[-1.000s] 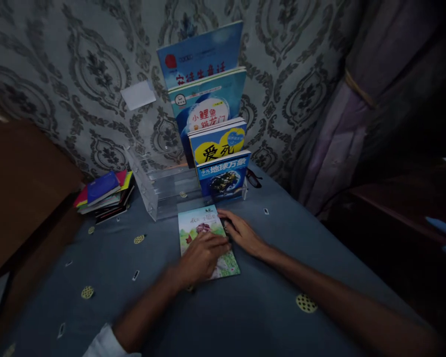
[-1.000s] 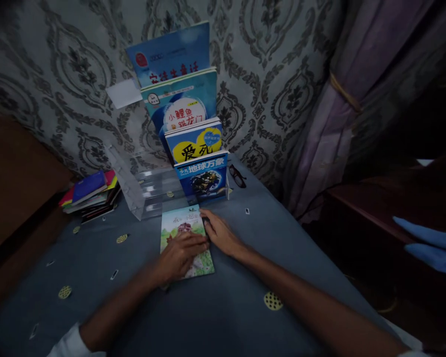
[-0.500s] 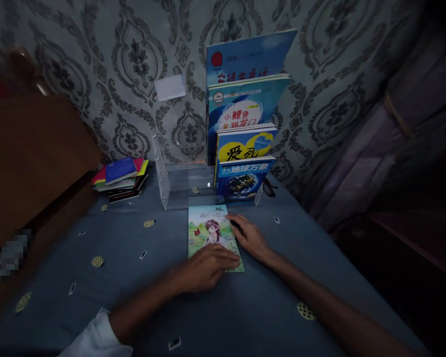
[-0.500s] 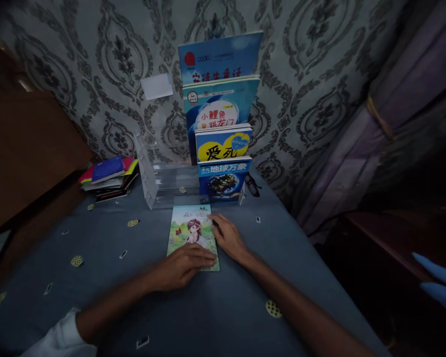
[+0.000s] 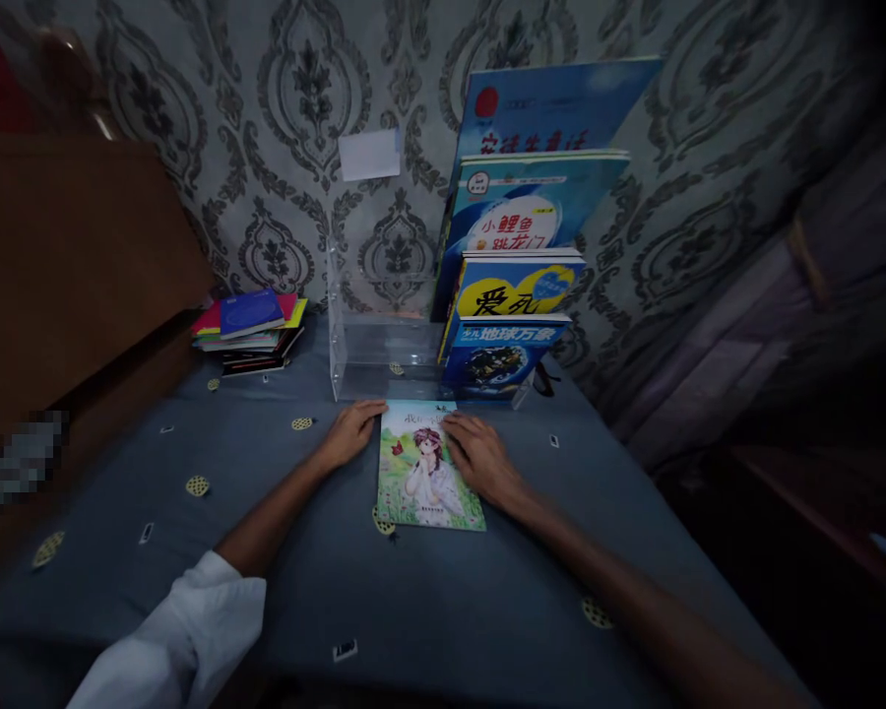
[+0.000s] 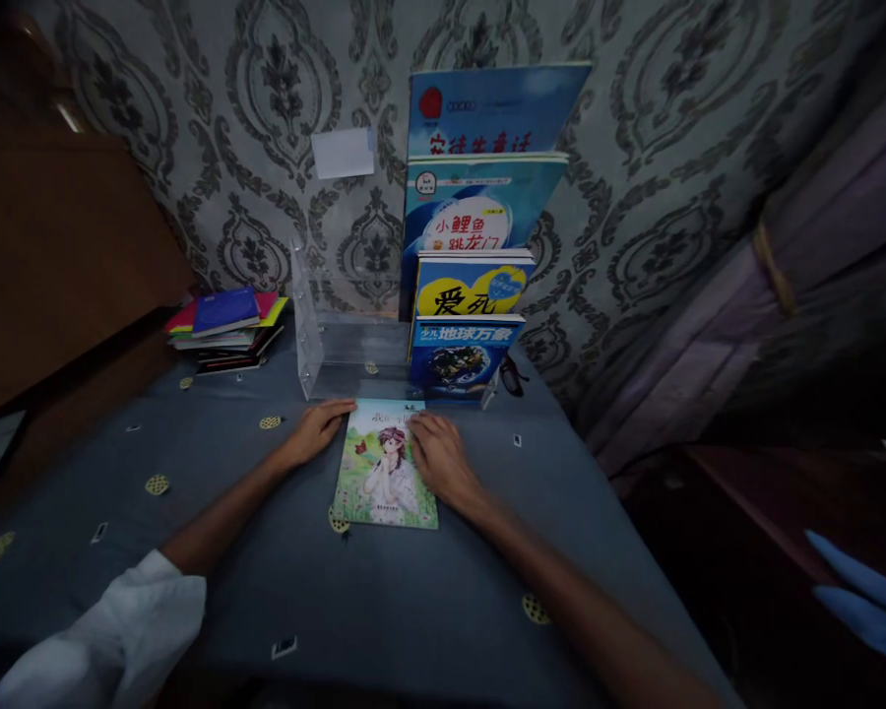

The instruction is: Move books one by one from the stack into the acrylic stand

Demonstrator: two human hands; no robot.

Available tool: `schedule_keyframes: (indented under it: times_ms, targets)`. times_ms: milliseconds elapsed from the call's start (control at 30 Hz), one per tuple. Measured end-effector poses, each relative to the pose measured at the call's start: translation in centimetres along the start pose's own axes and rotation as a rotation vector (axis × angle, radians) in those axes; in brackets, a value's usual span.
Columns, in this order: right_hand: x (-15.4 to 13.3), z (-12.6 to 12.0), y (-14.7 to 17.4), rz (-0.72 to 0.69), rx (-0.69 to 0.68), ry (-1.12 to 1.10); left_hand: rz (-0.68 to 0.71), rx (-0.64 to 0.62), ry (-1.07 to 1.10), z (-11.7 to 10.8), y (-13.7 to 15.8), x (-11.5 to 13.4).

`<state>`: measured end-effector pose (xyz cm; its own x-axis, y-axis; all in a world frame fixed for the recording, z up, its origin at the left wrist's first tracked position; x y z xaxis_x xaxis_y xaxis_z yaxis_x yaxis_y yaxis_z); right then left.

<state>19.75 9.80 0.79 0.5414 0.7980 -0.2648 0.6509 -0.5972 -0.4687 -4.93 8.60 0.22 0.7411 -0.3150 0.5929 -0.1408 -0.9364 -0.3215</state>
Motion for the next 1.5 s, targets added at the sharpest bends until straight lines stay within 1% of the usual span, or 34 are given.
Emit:
schedule_keyframes:
  times_ms: [167, 267, 333, 433, 500, 600, 733, 867, 1167, 1367, 1500]
  targets:
    - [-2.9, 2.0, -3.4, -0.088, -0.065, -0.009, 0.031, 0.022, -0.017, 0.5, 0.3, 0.0]
    - [-5.4, 2.8, -4.3, -0.154, -0.094, -0.046, 0.047, 0.029, -0.023, 0.5, 0.4, 0.1]
    - [-7.3, 2.9, -4.0, -0.214, -0.098, -0.071, 0.058, 0.029, -0.027, 0.5, 0.4, 0.0]
    - [-9.7, 2.6, -2.7, -0.299, -0.102, -0.128, 0.065, 0.039, -0.042, 0.5, 0.4, -0.1]
    - [-10.7, 2.4, -1.7, -0.337, -0.097, -0.164, 0.064, 0.04, -0.051, 0.5, 0.4, -0.1]
    - [-11.3, 2.1, -0.9, -0.353, -0.083, -0.188, 0.06, 0.032, -0.059, 0.6, 0.4, 0.0]
    - [-11.2, 1.8, -0.8, -0.329, -0.109, -0.207, 0.065, 0.037, -0.075, 0.6, 0.4, 0.2]
    - [-10.4, 1.5, -0.8, -0.283, -0.113, -0.204, 0.063, 0.032, -0.085, 0.5, 0.6, 0.2]
    - [-7.2, 1.1, -0.3, -0.178, -0.056, -0.187, 0.061, 0.032, -0.076, 0.6, 0.7, 0.3]
    - [-5.0, 1.2, -0.4, -0.099, -0.047, -0.161, 0.063, 0.028, -0.103, 0.7, 0.7, 0.2]
    - [-3.4, 1.1, -0.4, -0.076, -0.015, -0.16, 0.059, 0.022, -0.109, 0.6, 0.6, 0.2]
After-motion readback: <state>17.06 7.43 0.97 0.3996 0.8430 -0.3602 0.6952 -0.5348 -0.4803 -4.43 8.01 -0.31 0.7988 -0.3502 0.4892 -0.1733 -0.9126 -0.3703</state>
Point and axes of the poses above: each hand's wrist, its own y-axis away from the middle knuckle, its own z-axis out of the palm, x = y × z, the point moved 5 cm from there along -y, towards the middle knuckle, and after that the axes turned 6 degrees about -z, right-handed, at the moved point
